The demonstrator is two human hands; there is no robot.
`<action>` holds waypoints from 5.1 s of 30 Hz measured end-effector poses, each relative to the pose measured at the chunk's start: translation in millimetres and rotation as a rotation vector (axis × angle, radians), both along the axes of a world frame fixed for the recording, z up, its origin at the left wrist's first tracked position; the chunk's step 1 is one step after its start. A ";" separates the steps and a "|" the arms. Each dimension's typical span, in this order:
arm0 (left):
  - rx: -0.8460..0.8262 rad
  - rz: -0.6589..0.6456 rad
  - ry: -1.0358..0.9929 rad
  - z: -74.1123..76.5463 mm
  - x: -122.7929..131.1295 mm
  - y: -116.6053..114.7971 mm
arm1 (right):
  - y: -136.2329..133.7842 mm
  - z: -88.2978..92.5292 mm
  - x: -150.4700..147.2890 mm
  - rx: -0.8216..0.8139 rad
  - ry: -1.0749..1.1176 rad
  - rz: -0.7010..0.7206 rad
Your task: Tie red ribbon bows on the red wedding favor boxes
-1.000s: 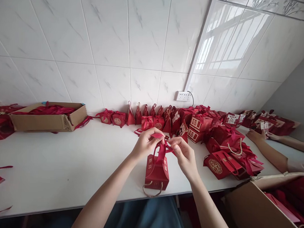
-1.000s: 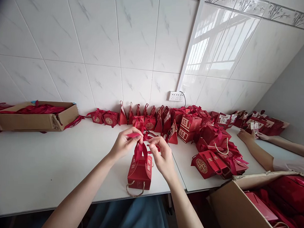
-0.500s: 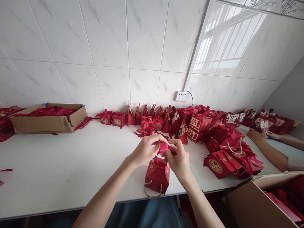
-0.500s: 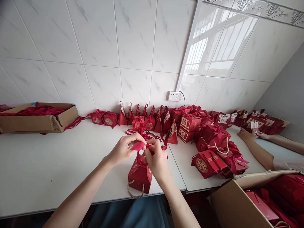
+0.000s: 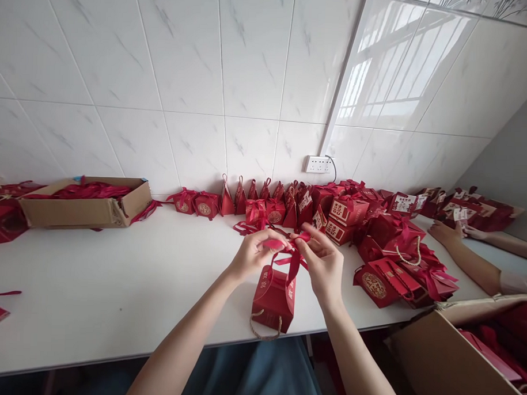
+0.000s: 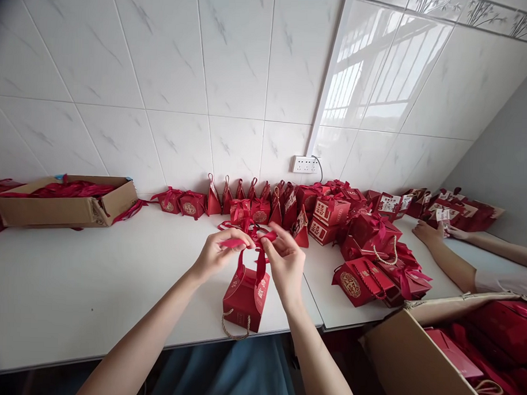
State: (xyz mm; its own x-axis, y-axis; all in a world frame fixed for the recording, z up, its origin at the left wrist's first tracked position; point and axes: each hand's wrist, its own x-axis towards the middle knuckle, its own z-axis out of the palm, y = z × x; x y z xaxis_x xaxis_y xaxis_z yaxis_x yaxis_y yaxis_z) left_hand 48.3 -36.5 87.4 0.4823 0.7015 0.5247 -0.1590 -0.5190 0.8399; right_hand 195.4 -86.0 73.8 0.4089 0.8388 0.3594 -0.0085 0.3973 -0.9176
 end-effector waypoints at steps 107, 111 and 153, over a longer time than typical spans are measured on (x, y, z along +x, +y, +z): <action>-0.545 -0.238 0.427 -93.2 -61.9 7.3 | -26.9 -66.5 69.3 -0.532 -0.343 0.617; -0.564 -0.216 0.433 -81.2 -57.3 2.8 | -25.8 -50.3 54.9 -0.357 -0.302 0.641; -0.246 0.092 0.443 -60.5 -16.4 -4.5 | -14.9 -79.0 5.6 -0.370 -0.493 0.106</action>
State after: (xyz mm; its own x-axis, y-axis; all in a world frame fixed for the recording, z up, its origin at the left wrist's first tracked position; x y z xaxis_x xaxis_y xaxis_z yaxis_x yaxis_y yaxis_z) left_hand 31.9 -41.0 27.0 0.5514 0.8285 0.0979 0.2766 -0.2922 0.9155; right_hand 201.0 -100.9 -5.1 0.1768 0.9707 0.1630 0.4291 0.0730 -0.9003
